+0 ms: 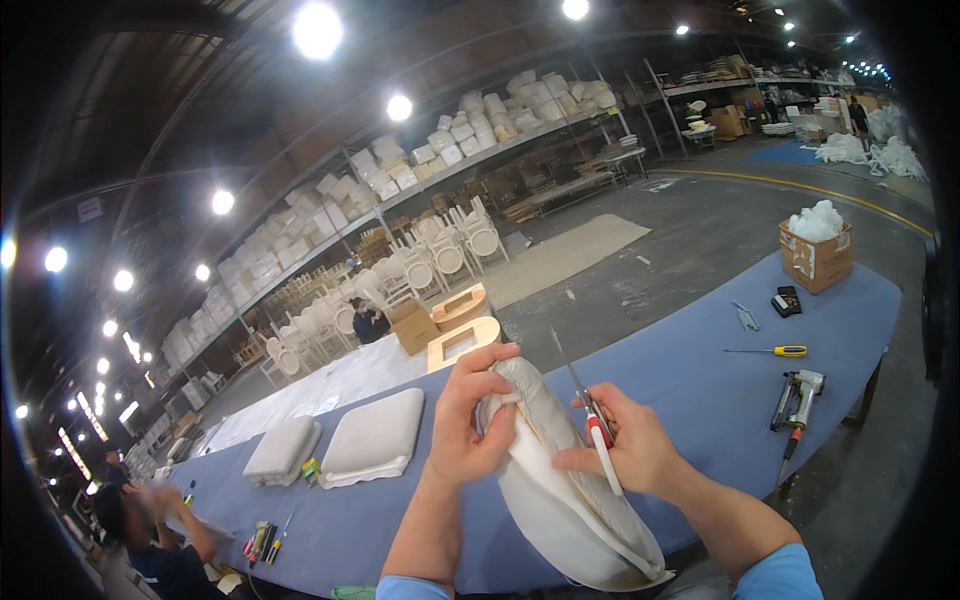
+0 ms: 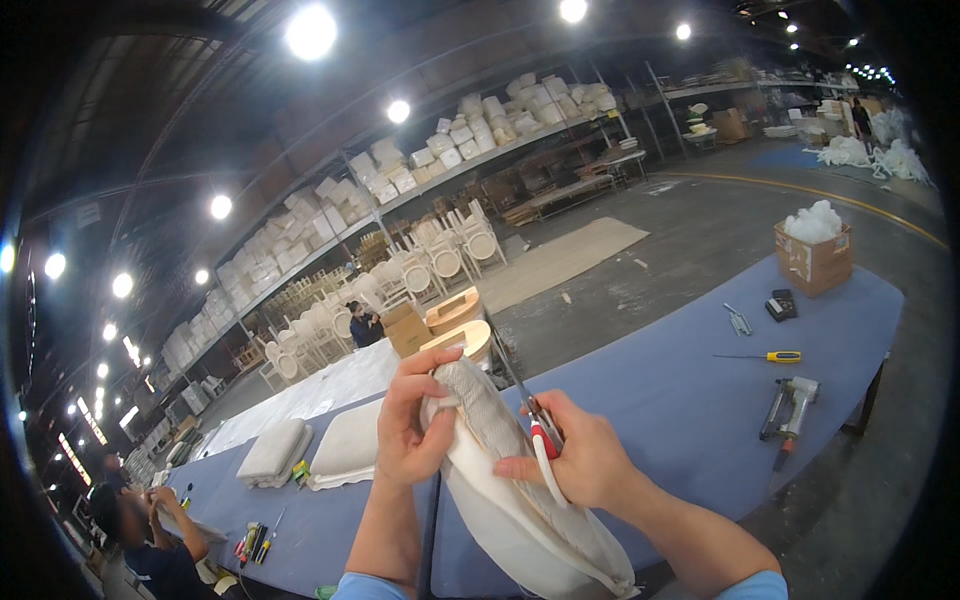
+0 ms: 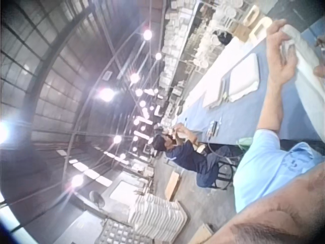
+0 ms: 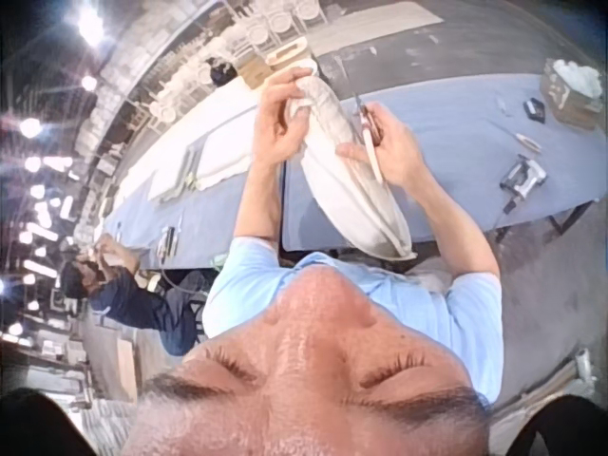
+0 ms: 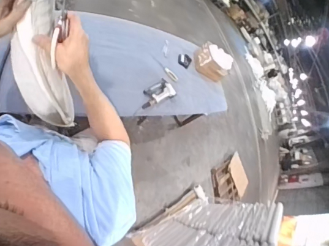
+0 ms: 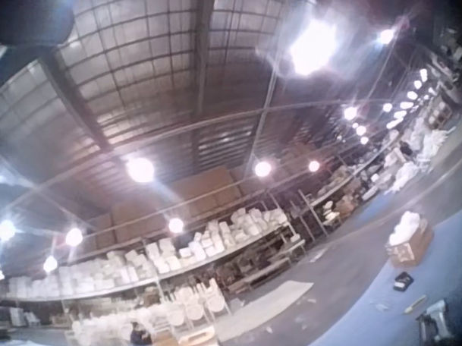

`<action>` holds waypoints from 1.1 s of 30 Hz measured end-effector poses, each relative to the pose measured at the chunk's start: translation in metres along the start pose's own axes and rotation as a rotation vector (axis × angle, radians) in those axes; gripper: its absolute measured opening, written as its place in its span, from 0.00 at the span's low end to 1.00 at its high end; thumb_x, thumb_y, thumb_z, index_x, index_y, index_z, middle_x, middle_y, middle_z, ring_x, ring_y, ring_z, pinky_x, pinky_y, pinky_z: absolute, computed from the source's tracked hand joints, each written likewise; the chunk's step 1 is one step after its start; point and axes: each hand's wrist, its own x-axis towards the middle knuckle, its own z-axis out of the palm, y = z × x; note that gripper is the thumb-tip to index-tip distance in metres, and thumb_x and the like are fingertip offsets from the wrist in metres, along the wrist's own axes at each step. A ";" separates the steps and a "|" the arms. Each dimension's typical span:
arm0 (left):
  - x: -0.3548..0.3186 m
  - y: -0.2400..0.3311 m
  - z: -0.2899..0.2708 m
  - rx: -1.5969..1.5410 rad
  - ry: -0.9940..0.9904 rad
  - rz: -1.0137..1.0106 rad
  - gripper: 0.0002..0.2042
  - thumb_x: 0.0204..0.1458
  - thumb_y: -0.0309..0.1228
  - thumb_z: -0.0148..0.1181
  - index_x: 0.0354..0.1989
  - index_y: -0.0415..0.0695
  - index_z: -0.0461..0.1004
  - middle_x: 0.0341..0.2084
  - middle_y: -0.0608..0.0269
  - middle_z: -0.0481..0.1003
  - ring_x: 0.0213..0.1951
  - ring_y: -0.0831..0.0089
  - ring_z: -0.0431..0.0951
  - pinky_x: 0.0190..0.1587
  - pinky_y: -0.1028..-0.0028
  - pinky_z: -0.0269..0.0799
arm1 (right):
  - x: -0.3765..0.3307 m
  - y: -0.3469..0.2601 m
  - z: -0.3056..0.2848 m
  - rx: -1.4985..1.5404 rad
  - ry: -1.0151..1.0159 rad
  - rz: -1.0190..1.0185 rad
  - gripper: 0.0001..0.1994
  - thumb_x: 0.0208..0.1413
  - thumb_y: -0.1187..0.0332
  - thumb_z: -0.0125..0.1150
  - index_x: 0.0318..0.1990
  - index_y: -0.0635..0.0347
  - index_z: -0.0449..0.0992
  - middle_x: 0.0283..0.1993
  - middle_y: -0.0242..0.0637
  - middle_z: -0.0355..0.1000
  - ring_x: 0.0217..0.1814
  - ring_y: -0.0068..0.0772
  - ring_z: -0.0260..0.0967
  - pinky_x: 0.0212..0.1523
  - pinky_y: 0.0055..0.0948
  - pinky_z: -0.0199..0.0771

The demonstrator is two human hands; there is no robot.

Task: The person uses a utility knife to trim the edges of a white fabric-covered cushion on a workbench, then switches to scissors to trim the fabric along the sides and corners. The person stacks the finished cushion with others and continues trimming another cushion.

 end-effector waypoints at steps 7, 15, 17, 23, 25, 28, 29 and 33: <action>0.008 -0.027 0.010 0.070 0.039 -0.012 0.10 0.60 0.18 0.56 0.48 0.40 0.71 0.62 0.43 0.72 0.64 0.58 0.72 0.67 0.62 0.63 | -0.008 -0.007 -0.026 0.264 -0.176 -0.071 0.29 0.57 0.52 0.78 0.56 0.64 0.73 0.33 0.29 0.73 0.31 0.18 0.68 0.36 0.22 0.71; 0.017 -0.039 0.038 -0.084 0.187 -0.029 0.07 0.64 0.19 0.56 0.47 0.41 0.71 0.62 0.43 0.75 0.45 0.76 0.76 0.48 0.75 0.72 | -0.017 -0.016 -0.053 0.648 -0.559 0.060 0.27 0.73 0.44 0.52 0.57 0.64 0.72 0.29 0.27 0.69 0.25 0.17 0.68 0.27 0.20 0.67; 0.017 -0.044 0.041 -0.068 0.194 -0.003 0.06 0.64 0.19 0.56 0.47 0.41 0.70 0.62 0.44 0.75 0.42 0.79 0.75 0.45 0.77 0.71 | -0.017 -0.017 -0.051 0.680 -0.575 0.064 0.27 0.75 0.45 0.48 0.57 0.64 0.72 0.29 0.27 0.69 0.25 0.17 0.68 0.27 0.20 0.67; 0.019 -0.043 0.048 -0.052 0.181 -0.004 0.05 0.66 0.20 0.55 0.46 0.42 0.69 0.62 0.44 0.75 0.37 0.82 0.73 0.40 0.80 0.70 | -0.015 -0.013 -0.053 0.572 -0.514 0.091 0.34 0.71 0.37 0.47 0.56 0.68 0.73 0.28 0.30 0.71 0.22 0.20 0.67 0.23 0.22 0.63; 0.017 -0.043 0.047 -0.050 0.180 0.000 0.04 0.66 0.20 0.55 0.46 0.42 0.69 0.62 0.44 0.75 0.36 0.83 0.72 0.39 0.80 0.70 | -0.014 -0.011 -0.053 0.566 -0.504 0.097 0.33 0.72 0.39 0.49 0.55 0.68 0.73 0.28 0.30 0.71 0.22 0.20 0.67 0.23 0.22 0.64; 0.021 -0.036 0.047 -0.027 0.173 0.017 0.04 0.67 0.20 0.55 0.45 0.42 0.69 0.63 0.44 0.75 0.35 0.83 0.72 0.38 0.80 0.70 | -0.014 -0.010 -0.054 0.572 -0.499 0.097 0.28 0.73 0.44 0.53 0.55 0.67 0.73 0.27 0.26 0.70 0.22 0.17 0.66 0.24 0.20 0.65; 0.020 -0.037 0.047 -0.025 0.176 0.016 0.04 0.67 0.20 0.55 0.45 0.42 0.69 0.63 0.44 0.75 0.35 0.83 0.72 0.38 0.80 0.70 | -0.014 -0.009 -0.053 0.574 -0.498 0.104 0.26 0.73 0.47 0.54 0.55 0.66 0.73 0.26 0.25 0.69 0.22 0.15 0.65 0.24 0.19 0.64; 0.015 -0.040 0.049 -0.044 0.182 0.026 0.05 0.67 0.20 0.55 0.46 0.43 0.68 0.63 0.43 0.73 0.40 0.80 0.75 0.41 0.79 0.72 | -0.011 -0.010 -0.053 0.536 -0.466 0.118 0.24 0.72 0.49 0.58 0.54 0.66 0.73 0.25 0.24 0.68 0.21 0.14 0.64 0.23 0.19 0.63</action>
